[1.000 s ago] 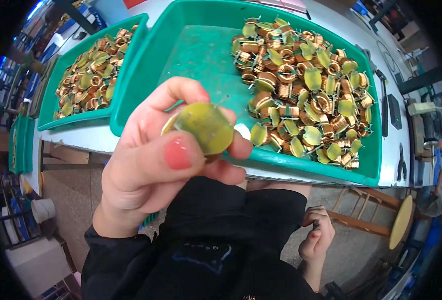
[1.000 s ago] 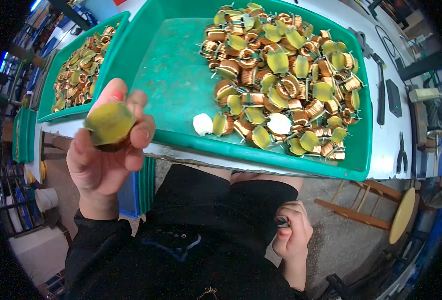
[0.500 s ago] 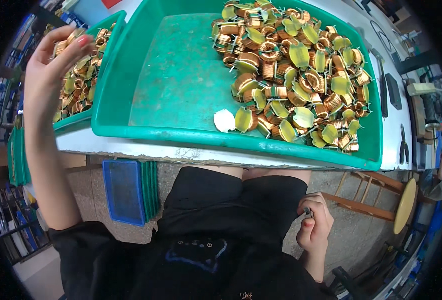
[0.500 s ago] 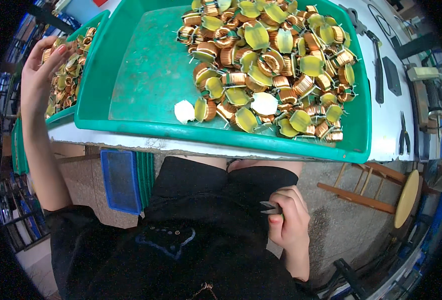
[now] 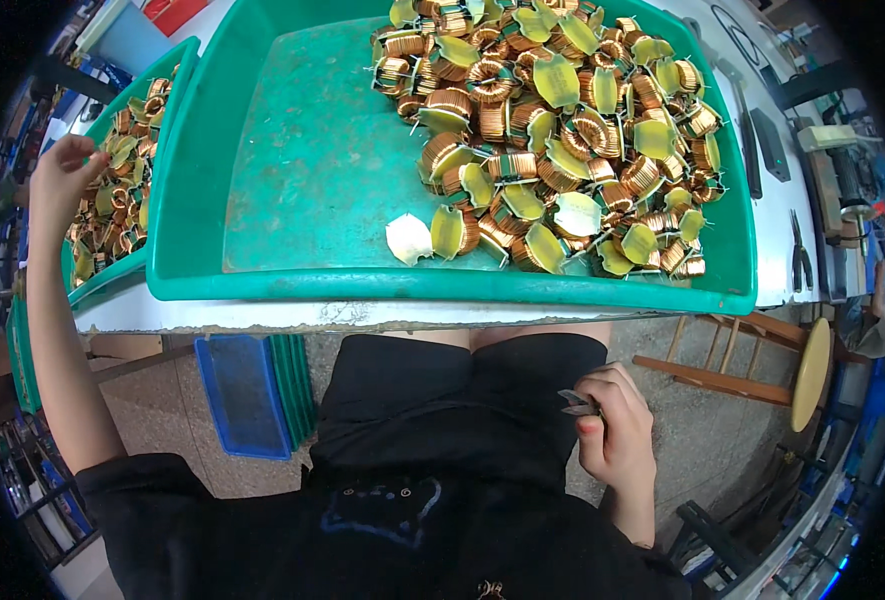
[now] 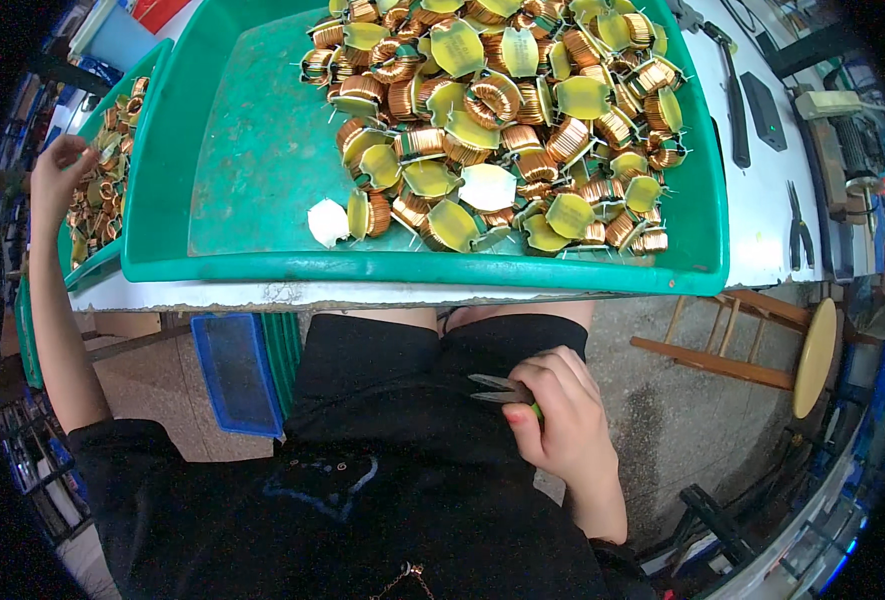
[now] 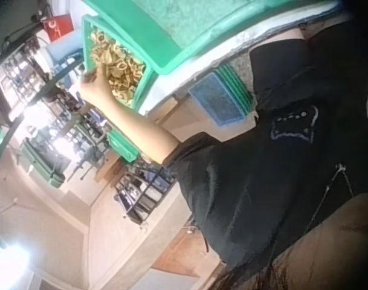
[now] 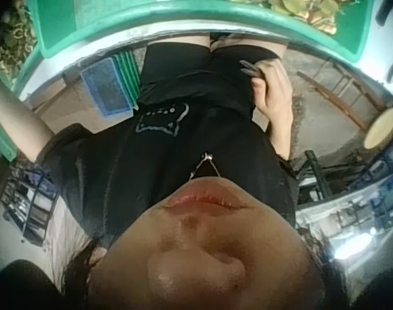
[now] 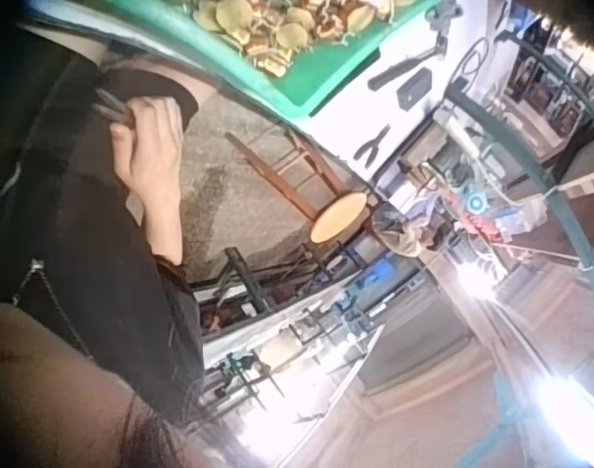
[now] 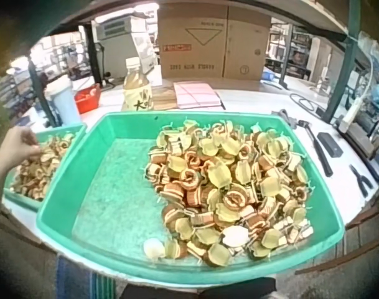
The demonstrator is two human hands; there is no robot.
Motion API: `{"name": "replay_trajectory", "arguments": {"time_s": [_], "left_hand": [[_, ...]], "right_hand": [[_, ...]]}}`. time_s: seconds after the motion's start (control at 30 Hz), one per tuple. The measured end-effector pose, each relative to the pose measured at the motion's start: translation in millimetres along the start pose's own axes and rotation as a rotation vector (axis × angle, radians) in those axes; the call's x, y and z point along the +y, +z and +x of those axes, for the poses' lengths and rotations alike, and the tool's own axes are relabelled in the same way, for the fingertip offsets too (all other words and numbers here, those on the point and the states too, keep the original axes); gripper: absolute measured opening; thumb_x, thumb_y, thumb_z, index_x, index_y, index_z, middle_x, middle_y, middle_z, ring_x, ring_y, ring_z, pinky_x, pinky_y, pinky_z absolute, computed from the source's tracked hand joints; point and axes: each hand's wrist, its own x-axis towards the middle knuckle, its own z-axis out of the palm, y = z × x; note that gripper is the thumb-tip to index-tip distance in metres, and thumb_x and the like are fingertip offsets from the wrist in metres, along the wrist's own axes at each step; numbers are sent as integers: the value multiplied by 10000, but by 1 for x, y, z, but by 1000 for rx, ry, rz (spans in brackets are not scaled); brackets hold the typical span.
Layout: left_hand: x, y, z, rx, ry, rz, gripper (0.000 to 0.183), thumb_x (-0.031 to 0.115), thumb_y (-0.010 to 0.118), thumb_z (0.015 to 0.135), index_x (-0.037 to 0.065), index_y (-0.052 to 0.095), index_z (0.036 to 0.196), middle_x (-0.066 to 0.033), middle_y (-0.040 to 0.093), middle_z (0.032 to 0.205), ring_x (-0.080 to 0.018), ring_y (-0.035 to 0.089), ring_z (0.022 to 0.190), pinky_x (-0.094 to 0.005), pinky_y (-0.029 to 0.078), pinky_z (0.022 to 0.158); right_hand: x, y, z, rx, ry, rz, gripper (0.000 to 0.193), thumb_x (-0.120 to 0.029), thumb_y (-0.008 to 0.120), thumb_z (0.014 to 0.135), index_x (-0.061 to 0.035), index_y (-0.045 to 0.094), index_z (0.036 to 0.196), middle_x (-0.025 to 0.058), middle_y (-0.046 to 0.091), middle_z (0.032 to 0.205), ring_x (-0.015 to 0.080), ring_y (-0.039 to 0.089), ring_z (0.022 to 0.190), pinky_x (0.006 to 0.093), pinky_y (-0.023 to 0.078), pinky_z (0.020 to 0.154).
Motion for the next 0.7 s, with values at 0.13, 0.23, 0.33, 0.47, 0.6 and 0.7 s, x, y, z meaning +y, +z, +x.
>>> {"name": "replay_trajectory", "arguments": {"time_s": [0.13,0.23,0.33,0.47,0.6,0.7], "left_hand": [[154,28,-72,163,359,-250,103,66,670,760,23,612,833,-35,622,782,-122,552,655,-225,446,587],[200,8,-107,-19,569,-274,114,19,657,745,15,612,849,-35,618,809,-124,550,696,-243,445,618],[241,22,-113,-543,511,-426,206,-38,696,661,15,610,841,-41,616,823,-133,551,691,-245,451,612],[243,36,-90,-771,507,-407,265,-60,730,597,-11,599,821,-85,613,785,-170,551,648,-279,488,609],[242,57,-87,-878,550,-599,282,-54,731,601,-7,596,843,-81,615,784,-170,554,658,-277,491,619],[239,68,-86,-940,544,-768,292,-50,733,601,-5,597,855,-73,617,785,-171,557,664,-277,493,626]], "right_hand": [[0,2,2,-14,38,-52,206,-226,563,825,-24,550,865,90,571,818,243,496,698,316,419,683],[-5,2,5,-34,6,-25,203,-220,566,821,-23,552,867,90,571,820,244,496,700,317,420,685],[-6,0,4,-48,-6,-35,198,-210,567,816,-21,554,872,89,570,818,246,495,703,318,421,687],[-7,-4,-3,-21,16,-58,194,-202,566,814,-18,555,876,92,567,817,250,494,702,320,421,688],[-5,-3,-8,-9,50,-72,193,-197,564,814,-14,554,878,97,563,816,256,492,698,324,421,687],[-4,-1,-9,-22,59,-65,194,-194,561,814,-11,553,878,102,560,816,260,490,694,326,421,686]]}}
